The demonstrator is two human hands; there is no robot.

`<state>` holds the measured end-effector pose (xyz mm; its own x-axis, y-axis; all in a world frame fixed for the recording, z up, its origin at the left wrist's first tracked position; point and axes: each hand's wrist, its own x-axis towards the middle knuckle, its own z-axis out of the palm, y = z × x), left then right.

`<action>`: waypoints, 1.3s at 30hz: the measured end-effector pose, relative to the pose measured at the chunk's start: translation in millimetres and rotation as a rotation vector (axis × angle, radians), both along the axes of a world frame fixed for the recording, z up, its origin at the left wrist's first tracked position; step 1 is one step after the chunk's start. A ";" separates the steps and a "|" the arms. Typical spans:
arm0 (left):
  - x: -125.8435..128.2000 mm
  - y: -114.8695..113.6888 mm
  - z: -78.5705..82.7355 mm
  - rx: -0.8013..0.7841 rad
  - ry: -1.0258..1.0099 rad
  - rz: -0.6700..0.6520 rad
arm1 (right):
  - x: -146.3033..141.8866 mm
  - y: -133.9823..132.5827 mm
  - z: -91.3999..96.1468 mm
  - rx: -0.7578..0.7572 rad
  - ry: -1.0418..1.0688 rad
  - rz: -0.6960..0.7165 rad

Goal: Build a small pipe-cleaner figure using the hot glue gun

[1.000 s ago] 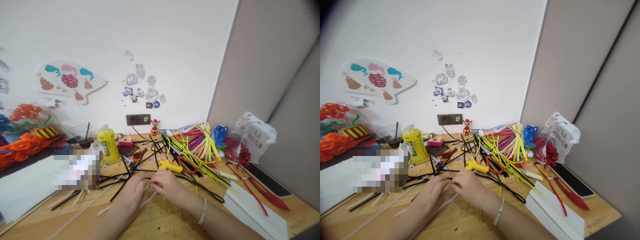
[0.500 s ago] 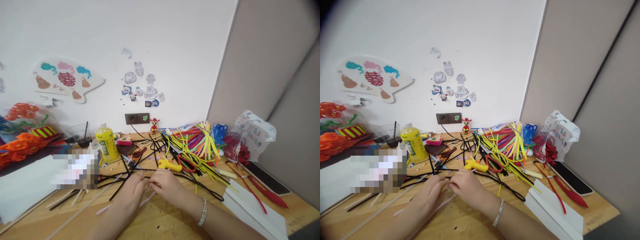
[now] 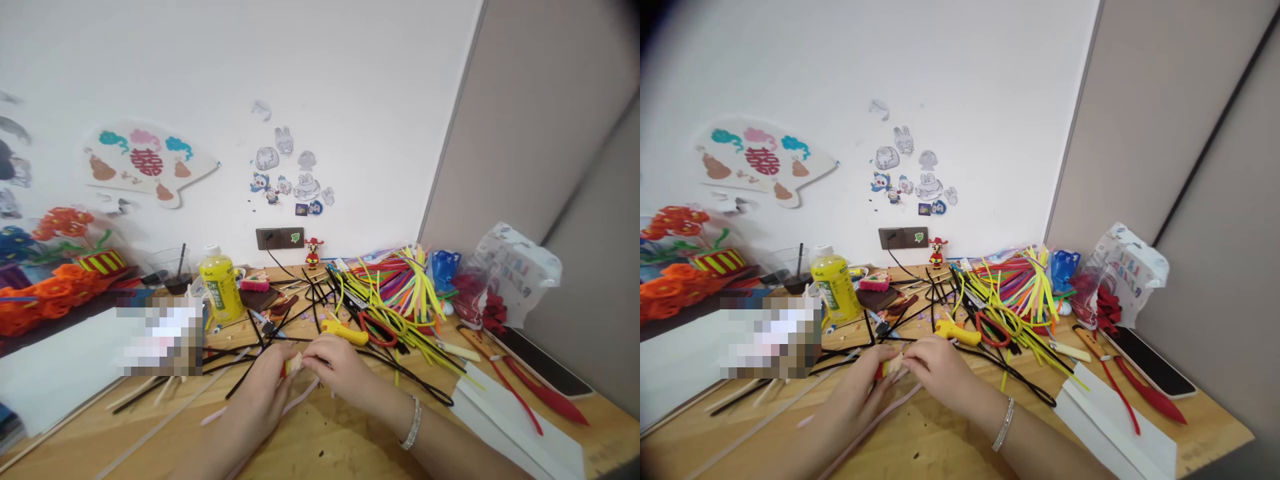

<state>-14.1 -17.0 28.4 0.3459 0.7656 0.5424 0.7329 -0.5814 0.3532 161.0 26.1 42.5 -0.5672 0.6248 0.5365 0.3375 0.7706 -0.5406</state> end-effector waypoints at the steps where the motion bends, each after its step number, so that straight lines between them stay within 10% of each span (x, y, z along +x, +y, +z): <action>1: 0.1 -0.5 -0.4 -0.007 -0.005 0.001 | -0.2 -0.5 0.5 -0.006 -0.001 -0.005; 26: 3.4 -2.3 1.1 0.195 0.078 -0.022 | -4.0 -1.7 -2.2 0.012 -0.030 -0.054; 39: 9.1 -3.9 9.7 -0.132 -0.219 0.083 | 17.3 13.6 16.5 -0.257 0.281 -0.113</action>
<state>-5.0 -20.9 38.1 0.1643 0.8555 0.4910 0.6740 -0.4608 0.5774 178.3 39.7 59.0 -0.3407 0.8092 0.4787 0.2243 0.5644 -0.7945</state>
